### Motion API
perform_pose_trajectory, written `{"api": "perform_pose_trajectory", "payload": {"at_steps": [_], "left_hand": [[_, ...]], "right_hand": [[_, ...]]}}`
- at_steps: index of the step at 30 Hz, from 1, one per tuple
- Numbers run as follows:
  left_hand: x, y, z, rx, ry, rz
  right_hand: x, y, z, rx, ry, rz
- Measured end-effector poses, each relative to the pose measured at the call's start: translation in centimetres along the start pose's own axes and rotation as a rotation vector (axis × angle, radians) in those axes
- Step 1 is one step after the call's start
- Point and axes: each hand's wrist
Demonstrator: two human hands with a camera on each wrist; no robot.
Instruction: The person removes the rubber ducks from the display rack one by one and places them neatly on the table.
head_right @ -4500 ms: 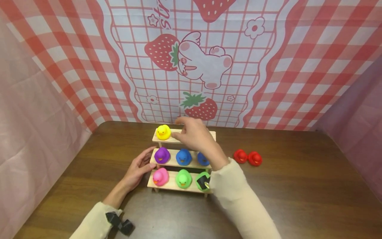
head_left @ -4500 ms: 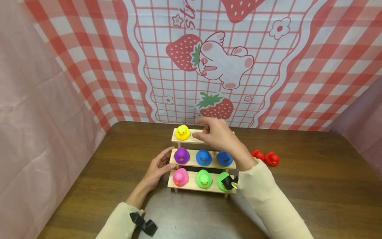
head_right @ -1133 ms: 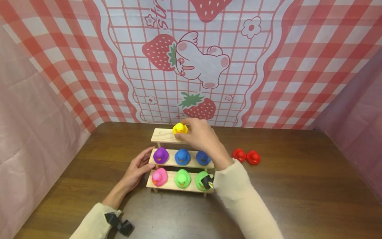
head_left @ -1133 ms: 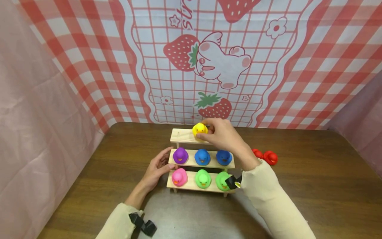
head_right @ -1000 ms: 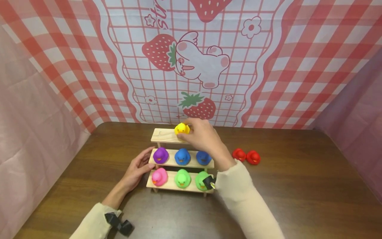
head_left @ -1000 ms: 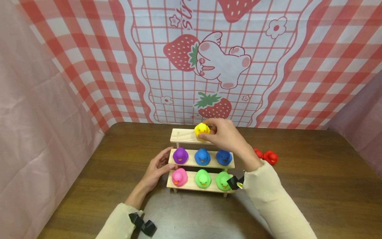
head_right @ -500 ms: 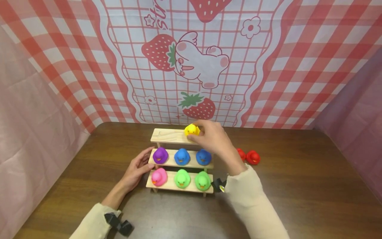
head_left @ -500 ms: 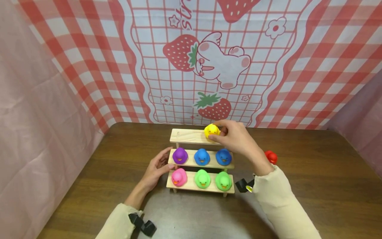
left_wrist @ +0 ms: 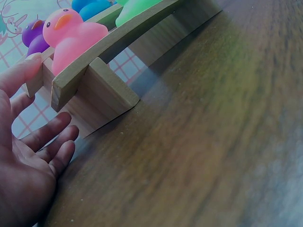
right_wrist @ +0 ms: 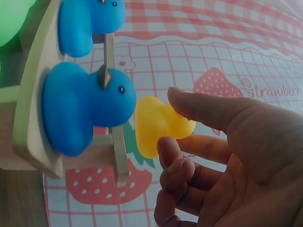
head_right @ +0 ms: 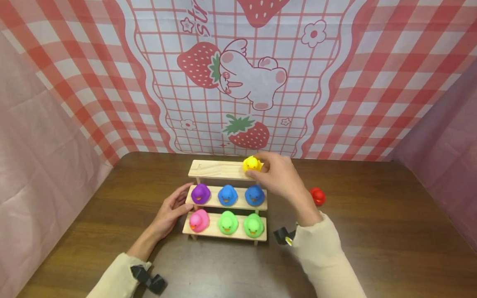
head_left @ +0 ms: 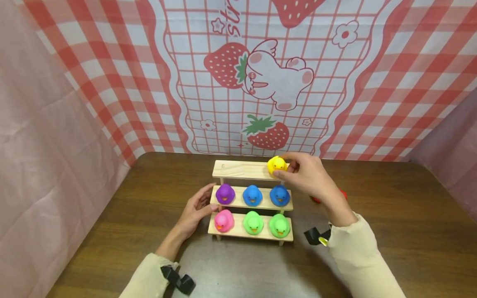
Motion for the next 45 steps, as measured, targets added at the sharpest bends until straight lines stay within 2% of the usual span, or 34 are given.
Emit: {"api": "perform_pose_trajectory", "payload": {"at_steps": [7,19,30,45], "left_hand": [[0.0,0.0,0.1,-0.004,-0.003,0.004],[0.1,0.1,0.2,0.002,-0.003,-0.023],[0.1,0.0,0.1,0.002,-0.006,0.009],[0.0,0.2,0.1,0.019,-0.003,0.002]], "right_hand": [[-0.9,1.2,-0.3,-0.018,0.052,-0.014],[-2.8,2.9,-0.8,-0.041,0.056,0.021],[-3.7,4.1,-1.4,-0.065,0.076,0.027],[-5.5,8.3,-2.8,-0.127,0.079,0.074]]}}
Point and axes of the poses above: each hand's wrist, its own x-axis towards the middle knuckle, its own z-axis out of the palm, y = z × x, and after that the axes turned 10 degrees about -x, right-handed
